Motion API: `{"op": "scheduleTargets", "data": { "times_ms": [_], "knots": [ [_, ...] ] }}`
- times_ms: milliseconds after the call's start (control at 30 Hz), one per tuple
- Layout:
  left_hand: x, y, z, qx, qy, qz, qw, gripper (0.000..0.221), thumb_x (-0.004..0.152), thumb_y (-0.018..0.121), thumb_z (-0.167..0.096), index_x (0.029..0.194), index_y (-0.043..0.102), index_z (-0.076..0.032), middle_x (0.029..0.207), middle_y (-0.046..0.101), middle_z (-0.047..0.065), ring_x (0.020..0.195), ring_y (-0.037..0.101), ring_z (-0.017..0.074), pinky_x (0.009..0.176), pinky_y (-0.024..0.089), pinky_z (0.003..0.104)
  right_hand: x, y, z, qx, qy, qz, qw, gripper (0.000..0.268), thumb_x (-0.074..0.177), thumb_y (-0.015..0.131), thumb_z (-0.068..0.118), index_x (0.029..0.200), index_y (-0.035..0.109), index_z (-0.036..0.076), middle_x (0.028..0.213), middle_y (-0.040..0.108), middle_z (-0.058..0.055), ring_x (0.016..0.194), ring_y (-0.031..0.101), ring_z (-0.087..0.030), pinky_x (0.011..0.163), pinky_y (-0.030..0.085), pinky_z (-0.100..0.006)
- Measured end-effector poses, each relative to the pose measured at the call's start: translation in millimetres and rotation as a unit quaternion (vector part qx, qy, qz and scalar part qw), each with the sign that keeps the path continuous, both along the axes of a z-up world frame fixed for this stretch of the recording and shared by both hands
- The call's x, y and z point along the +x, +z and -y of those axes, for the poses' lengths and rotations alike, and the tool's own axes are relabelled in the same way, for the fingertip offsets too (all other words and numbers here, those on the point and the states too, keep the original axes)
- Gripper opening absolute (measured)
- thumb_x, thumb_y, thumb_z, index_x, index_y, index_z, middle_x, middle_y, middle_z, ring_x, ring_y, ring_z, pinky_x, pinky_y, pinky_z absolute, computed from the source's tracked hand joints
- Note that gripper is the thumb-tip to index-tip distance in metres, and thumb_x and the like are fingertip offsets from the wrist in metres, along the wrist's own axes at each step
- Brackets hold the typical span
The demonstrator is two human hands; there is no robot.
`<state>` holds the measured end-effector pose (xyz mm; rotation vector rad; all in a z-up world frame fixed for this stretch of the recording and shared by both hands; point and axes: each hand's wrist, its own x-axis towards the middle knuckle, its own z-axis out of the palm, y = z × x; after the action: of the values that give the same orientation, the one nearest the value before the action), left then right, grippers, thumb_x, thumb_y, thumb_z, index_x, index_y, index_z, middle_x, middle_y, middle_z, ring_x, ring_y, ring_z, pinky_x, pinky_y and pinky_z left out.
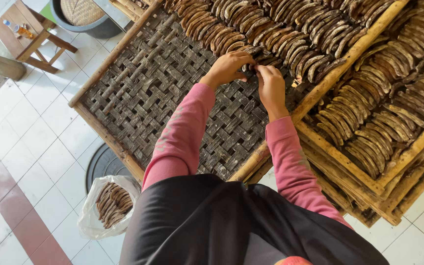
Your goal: The person takes dried banana slices from large bamboo trays and places them into a small plastic bag by hand.
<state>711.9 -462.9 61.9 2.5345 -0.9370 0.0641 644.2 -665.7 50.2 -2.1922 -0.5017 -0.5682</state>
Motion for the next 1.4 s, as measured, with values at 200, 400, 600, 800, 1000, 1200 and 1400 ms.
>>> {"op": "scheduleTargets", "data": {
  "times_ms": [200,400,600,800,1000,1200,1400],
  "knots": [
    [-4.1,-3.1,5.6,-0.006,0.041,0.026,0.999,0.045,0.083,0.079,-0.012,0.126,0.066,-0.015,0.116,0.072,0.006,0.105,0.07,0.0291,0.088,0.057,0.041,5.1,-1.8,2.6,0.08,-0.051,-0.002,0.996,0.022,0.097,0.067,-0.007,0.116,0.074,0.0,0.104,0.075,-0.017,0.09,0.074,-0.03,0.078,0.059,-0.038],
    [-4.4,-16.1,11.9,-0.019,0.122,0.06,0.991,0.044,0.086,0.063,0.006,0.126,0.065,-0.013,0.118,0.072,0.008,0.103,0.072,0.0306,0.085,0.058,0.041,6.5,-3.4,7.4,0.152,-0.08,0.006,0.985,0.016,0.099,0.067,-0.005,0.113,0.073,-0.001,0.104,0.076,-0.016,0.089,0.074,-0.028,0.079,0.059,-0.036],
    [-6.3,-31.2,14.9,-0.04,0.096,0.136,0.985,0.03,0.083,0.068,-0.016,0.112,0.063,-0.008,0.111,0.067,0.015,0.097,0.07,0.0366,0.081,0.057,0.044,6.5,-7.8,6.1,0.191,-0.104,0.045,0.975,0.013,0.1,0.068,-0.002,0.111,0.073,0.0,0.106,0.076,-0.016,0.093,0.074,-0.027,0.084,0.058,-0.035],
    [5.3,-59.6,29.3,-0.085,0.253,0.058,0.962,0.024,0.098,0.057,-0.004,0.122,0.062,-0.005,0.106,0.069,0.02,0.096,0.069,0.039,0.079,0.055,0.047,0.3,-13.6,6.5,0.251,-0.093,0.032,0.963,0.014,0.1,0.067,-0.001,0.113,0.073,-0.001,0.103,0.077,-0.012,0.085,0.073,-0.018,0.076,0.058,-0.031],
    [-19.6,-112.5,12.8,-0.566,0.298,-0.272,0.719,0.033,0.087,0.067,0.005,0.117,0.064,-0.008,0.094,0.069,0.011,0.078,0.062,0.0246,0.062,0.047,0.037,-40.4,-7.2,1.0,0.336,-0.041,-0.016,0.941,0.016,0.103,0.066,0.001,0.118,0.072,-0.001,0.101,0.075,-0.01,0.081,0.071,-0.014,0.074,0.059,-0.03],
    [-161.3,-103.9,-25.5,-0.693,0.112,-0.564,0.435,0.02,0.086,0.055,-0.005,0.104,0.062,-0.003,0.097,0.07,0.012,0.089,0.069,0.0277,0.085,0.061,0.05,-161.2,37.6,-59.3,0.182,0.058,0.045,0.981,0.017,0.102,0.065,-0.002,0.117,0.072,0.002,0.108,0.073,-0.013,0.089,0.07,-0.022,0.08,0.058,-0.034],
    [-321.0,-16.8,-99.0,-0.811,-0.011,-0.449,0.374,0.044,0.096,0.053,-0.024,0.135,0.063,-0.005,0.119,0.072,0.013,0.107,0.066,0.0277,0.097,0.054,0.043,-277.0,87.9,-127.6,0.004,0.192,0.102,0.976,0.024,0.097,0.069,0.003,0.121,0.07,0.002,0.12,0.067,-0.016,0.112,0.063,-0.037,0.097,0.052,-0.046]
  ]
}}
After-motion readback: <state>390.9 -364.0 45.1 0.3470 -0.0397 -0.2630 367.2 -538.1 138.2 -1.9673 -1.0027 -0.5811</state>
